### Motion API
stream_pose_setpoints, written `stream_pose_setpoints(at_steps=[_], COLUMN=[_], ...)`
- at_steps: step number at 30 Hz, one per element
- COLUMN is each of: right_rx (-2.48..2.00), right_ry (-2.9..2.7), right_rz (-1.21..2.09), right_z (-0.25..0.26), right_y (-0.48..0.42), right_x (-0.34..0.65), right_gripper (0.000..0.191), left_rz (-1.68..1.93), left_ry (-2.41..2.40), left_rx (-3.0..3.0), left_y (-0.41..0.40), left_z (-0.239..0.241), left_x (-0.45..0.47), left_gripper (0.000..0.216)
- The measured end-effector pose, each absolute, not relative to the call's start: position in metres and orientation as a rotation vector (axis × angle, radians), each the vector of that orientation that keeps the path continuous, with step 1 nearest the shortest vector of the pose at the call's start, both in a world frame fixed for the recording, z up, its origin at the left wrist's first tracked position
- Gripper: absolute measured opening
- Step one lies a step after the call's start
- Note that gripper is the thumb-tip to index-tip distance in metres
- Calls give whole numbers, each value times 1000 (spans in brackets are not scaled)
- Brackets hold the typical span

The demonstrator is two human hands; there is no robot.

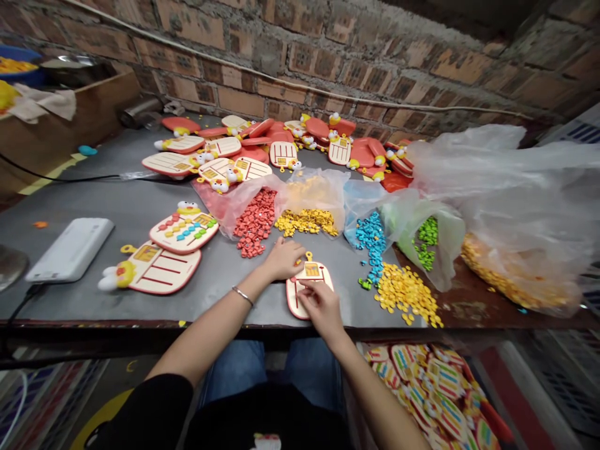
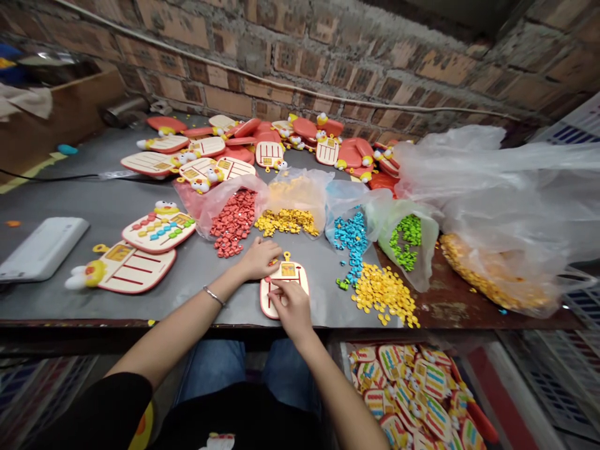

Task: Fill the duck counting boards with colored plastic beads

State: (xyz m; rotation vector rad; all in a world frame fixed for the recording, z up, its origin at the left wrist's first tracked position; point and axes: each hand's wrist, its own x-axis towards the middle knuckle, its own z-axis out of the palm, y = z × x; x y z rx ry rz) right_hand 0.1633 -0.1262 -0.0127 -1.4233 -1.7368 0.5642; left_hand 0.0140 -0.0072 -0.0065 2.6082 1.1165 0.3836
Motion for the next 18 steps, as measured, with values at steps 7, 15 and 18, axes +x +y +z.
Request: stream_pose_setpoints(at_steps=[7,15,18], right_rx=[-1486,-1523,-1574], right_ry=[-2068,-2202,-2173], right_rz=[317,185,171], right_z=[-6,-13,-13], right_y=[-124,-122,-122], right_x=[156,148,146], right_gripper=[36,40,41], left_rz=[375,358,356], left_ry=[1098,1077,1073], left_rx=[2582,2545,2542], left_y=[-4,-2,-2], left_z=[-8,-8,-8], left_x=[13,11,11], left_gripper=[15,17,17])
